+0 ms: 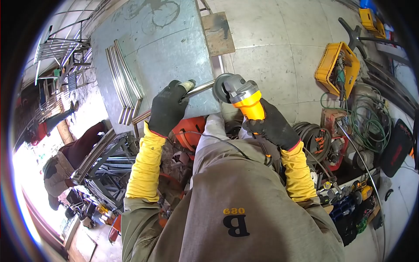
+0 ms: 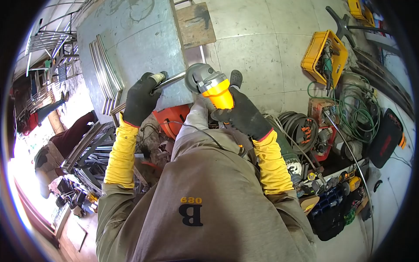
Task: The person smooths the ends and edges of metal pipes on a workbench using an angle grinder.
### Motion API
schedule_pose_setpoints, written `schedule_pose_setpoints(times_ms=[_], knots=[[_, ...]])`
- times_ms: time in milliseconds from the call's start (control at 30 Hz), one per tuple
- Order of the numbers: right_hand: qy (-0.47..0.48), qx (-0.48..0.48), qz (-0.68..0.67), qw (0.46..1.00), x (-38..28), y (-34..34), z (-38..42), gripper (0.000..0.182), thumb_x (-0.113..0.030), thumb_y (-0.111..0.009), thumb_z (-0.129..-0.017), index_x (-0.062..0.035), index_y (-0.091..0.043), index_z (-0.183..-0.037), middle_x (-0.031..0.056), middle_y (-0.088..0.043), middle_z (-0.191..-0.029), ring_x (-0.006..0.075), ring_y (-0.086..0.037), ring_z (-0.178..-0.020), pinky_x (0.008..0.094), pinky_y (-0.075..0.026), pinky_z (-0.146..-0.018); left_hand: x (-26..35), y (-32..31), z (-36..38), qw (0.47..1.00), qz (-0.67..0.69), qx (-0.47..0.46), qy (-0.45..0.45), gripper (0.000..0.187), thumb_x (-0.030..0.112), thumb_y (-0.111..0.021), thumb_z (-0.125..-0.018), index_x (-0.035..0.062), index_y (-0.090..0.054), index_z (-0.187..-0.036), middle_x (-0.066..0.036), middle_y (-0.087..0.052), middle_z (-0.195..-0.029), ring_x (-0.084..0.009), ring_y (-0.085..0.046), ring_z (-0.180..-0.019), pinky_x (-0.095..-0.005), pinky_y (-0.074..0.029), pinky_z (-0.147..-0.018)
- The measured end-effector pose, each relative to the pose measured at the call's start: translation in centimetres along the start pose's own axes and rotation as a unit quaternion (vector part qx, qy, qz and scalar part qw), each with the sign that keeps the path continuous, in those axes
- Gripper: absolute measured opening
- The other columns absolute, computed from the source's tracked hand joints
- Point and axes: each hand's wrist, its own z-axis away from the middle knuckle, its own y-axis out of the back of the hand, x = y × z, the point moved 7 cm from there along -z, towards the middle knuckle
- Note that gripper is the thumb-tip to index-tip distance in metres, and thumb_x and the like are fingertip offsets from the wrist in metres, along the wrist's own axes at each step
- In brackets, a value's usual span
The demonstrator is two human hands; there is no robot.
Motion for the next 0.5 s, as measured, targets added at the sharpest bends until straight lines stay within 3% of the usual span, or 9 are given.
schedule_pose_setpoints(times_ms=[67, 200, 300, 400, 500], knots=[[-0.04, -0.024, -0.011, 0.999, 0.6, -0.2, -0.1, 0.062, -0.017, -0.087, -0.093, -0.0025, -0.06, -0.147, 0.0104, -0.073, -0.119, 0.0199, -0.069, -0.103, 0.0368, -0.058, -0.093, -0.1, 0.0, -0.1, 1.0, 0.007, -0.01, 0.011, 0.05, 0.001, -0.078, -0.088, 0.0094, -0.075, -0.136, -0.016, -0.076, -0.125, -0.0364, -0.076, -0.111, -0.0407, -0.061, -0.095], [0.01, -0.019, 0.013, 1.0, 1.2, -0.3, -0.3, 0.063, -0.018, -0.087, -0.093, -0.0022, -0.059, -0.148, 0.0108, -0.073, -0.119, 0.02, -0.07, -0.102, 0.0368, -0.059, -0.092, -0.1, 0.1, -0.3, 0.999, 0.036, -0.009, 0.018, 0.047, 0.003, -0.077, -0.09, 0.0076, -0.075, -0.136, -0.017, -0.077, -0.125, -0.0367, -0.076, -0.113, -0.0412, -0.061, -0.097], [0.023, -0.016, 0.018, 0.999, 1.2, -0.3, -0.3, 0.064, -0.019, -0.087, -0.094, -0.0021, -0.058, -0.149, 0.0115, -0.074, -0.119, 0.0207, -0.071, -0.1, 0.0368, -0.059, -0.091, -0.6, -0.2, -0.4, 1.0, 0.024, 0.002, 0.012, 0.041, 0.009, -0.074, -0.092, 0.0096, -0.077, -0.133, -0.014, -0.077, -0.121, -0.0369, -0.075, -0.106, -0.0451, -0.061, -0.092], [0.028, -0.016, 0.013, 0.999, 0.9, -0.3, -0.4, 0.064, -0.019, -0.086, -0.094, -0.0021, -0.058, -0.149, 0.0126, -0.074, -0.12, 0.0214, -0.071, -0.101, 0.0371, -0.059, -0.091, -1.8, -0.6, -0.6, 0.999, 0.03, -0.011, 0.028, 0.041, 0.011, -0.074, -0.095, 0.0058, -0.076, -0.136, -0.018, -0.077, -0.125, -0.0384, -0.075, -0.117, -0.0431, -0.06, -0.1], [-0.02, -0.029, 0.004, 0.999, 1.0, -0.4, -0.2, 0.064, -0.018, -0.087, -0.094, -0.0021, -0.058, -0.149, 0.013, -0.074, -0.121, 0.0216, -0.071, -0.103, 0.0368, -0.059, -0.092, -2.6, -0.7, -1.0, 0.999, 0.018, -0.021, 0.017, 0.04, 0.013, -0.072, -0.098, 0.0052, -0.076, -0.137, -0.02, -0.078, -0.121, -0.0351, -0.077, -0.106, -0.0411, -0.06, -0.094]])
